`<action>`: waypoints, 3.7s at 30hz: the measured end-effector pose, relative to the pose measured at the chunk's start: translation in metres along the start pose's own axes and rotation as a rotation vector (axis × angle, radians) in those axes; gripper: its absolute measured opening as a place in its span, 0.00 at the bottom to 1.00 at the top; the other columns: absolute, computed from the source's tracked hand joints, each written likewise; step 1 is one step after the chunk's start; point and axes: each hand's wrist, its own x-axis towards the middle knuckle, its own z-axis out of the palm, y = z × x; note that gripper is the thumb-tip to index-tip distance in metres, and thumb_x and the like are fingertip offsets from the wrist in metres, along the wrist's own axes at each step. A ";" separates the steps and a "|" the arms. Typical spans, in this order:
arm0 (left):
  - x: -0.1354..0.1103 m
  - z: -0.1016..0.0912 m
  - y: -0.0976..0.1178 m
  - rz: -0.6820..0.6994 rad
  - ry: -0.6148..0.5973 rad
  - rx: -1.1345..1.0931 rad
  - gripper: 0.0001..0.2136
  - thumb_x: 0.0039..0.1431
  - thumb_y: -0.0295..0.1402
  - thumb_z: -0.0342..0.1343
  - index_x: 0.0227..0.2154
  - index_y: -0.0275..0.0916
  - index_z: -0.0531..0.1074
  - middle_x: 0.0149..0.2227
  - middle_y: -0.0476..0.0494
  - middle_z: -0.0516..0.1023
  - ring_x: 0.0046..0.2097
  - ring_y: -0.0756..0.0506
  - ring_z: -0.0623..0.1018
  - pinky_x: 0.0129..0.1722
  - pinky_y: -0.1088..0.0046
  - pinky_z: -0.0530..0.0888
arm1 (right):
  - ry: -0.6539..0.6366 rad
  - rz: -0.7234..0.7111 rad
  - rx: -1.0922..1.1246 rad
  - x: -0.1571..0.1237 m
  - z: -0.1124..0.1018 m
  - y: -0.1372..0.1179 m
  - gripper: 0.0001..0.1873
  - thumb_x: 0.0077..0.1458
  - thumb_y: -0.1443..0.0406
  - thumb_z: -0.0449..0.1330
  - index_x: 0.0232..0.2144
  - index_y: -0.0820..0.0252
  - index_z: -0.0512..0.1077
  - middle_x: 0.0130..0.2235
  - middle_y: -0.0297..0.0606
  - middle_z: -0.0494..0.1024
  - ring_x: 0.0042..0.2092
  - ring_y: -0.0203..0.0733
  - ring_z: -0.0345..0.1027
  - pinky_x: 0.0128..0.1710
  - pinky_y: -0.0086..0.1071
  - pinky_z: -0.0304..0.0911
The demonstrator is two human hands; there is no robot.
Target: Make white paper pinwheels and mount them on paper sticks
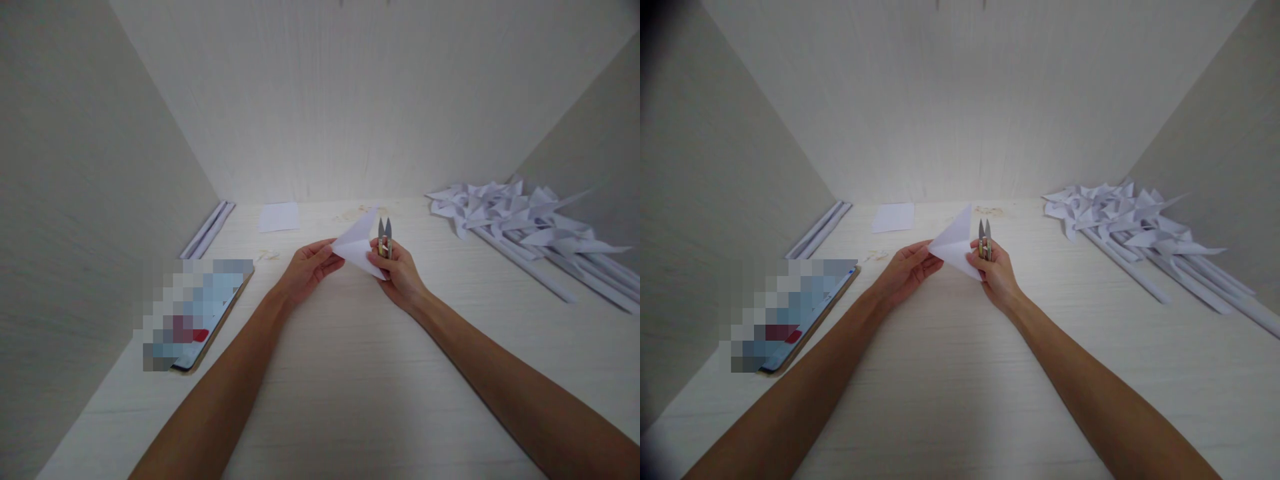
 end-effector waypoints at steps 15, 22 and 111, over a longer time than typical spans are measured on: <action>0.000 0.001 0.000 0.005 -0.018 0.009 0.07 0.44 0.26 0.59 0.30 0.35 0.76 0.31 0.44 0.79 0.34 0.51 0.76 0.44 0.72 0.71 | 0.048 0.056 0.063 0.000 0.003 -0.004 0.13 0.29 0.69 0.65 0.22 0.59 0.66 0.18 0.24 0.62 0.18 0.26 0.49 0.14 0.24 0.41; 0.001 0.002 -0.001 0.016 0.001 0.051 0.06 0.46 0.27 0.57 0.29 0.35 0.76 0.30 0.43 0.79 0.34 0.49 0.77 0.45 0.66 0.70 | 0.058 0.058 0.061 0.002 0.001 -0.004 0.12 0.30 0.70 0.64 0.23 0.59 0.66 0.19 0.25 0.62 0.18 0.26 0.51 0.14 0.23 0.41; 0.003 -0.002 0.001 0.043 0.272 -0.191 0.17 0.47 0.48 0.54 0.29 0.36 0.70 0.35 0.41 0.77 0.47 0.42 0.72 0.45 0.66 0.70 | -0.037 -0.050 0.083 -0.002 0.006 -0.004 0.17 0.30 0.68 0.64 0.13 0.60 0.56 0.16 0.22 0.53 0.16 0.22 0.38 0.14 0.25 0.33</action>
